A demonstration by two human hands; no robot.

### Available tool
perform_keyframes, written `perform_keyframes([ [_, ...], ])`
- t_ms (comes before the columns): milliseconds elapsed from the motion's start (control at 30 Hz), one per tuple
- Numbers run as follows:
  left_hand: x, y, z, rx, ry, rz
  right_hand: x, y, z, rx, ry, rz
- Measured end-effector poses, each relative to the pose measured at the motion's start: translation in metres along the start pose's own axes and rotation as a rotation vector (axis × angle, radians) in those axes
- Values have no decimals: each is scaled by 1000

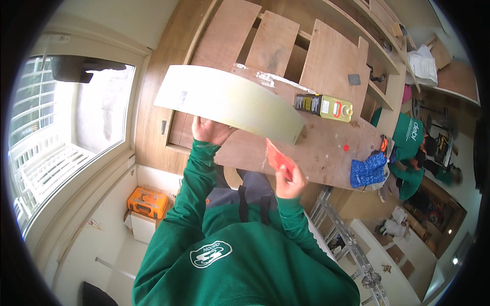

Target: The person pours a yellow liquid from a plastic bottle onto a white rectangular board and spreads it evenly with a red sponge. They flip the board and repeat the application on the other side, then place the board on a wooden shelf.

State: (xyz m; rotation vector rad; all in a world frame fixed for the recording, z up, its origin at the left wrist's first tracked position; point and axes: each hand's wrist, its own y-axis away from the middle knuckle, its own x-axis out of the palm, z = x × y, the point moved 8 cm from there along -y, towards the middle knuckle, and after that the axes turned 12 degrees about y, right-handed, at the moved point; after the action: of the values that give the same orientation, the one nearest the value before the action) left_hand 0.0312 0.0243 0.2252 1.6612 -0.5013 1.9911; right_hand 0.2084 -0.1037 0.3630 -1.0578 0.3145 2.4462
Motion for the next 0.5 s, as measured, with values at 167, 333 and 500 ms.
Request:
perform_keyframes([
  [167, -4, 3, -54, 15, -109, -28, -12, -5, -37, 69, -29, -47],
  [333, -24, -6, -125, 229, -183, -384, -1, 1, -34, 92, -43, -22],
  [500, 34, -23, -146, 62, -217, 20, 2, 18, -14, 152, -55, -51],
])
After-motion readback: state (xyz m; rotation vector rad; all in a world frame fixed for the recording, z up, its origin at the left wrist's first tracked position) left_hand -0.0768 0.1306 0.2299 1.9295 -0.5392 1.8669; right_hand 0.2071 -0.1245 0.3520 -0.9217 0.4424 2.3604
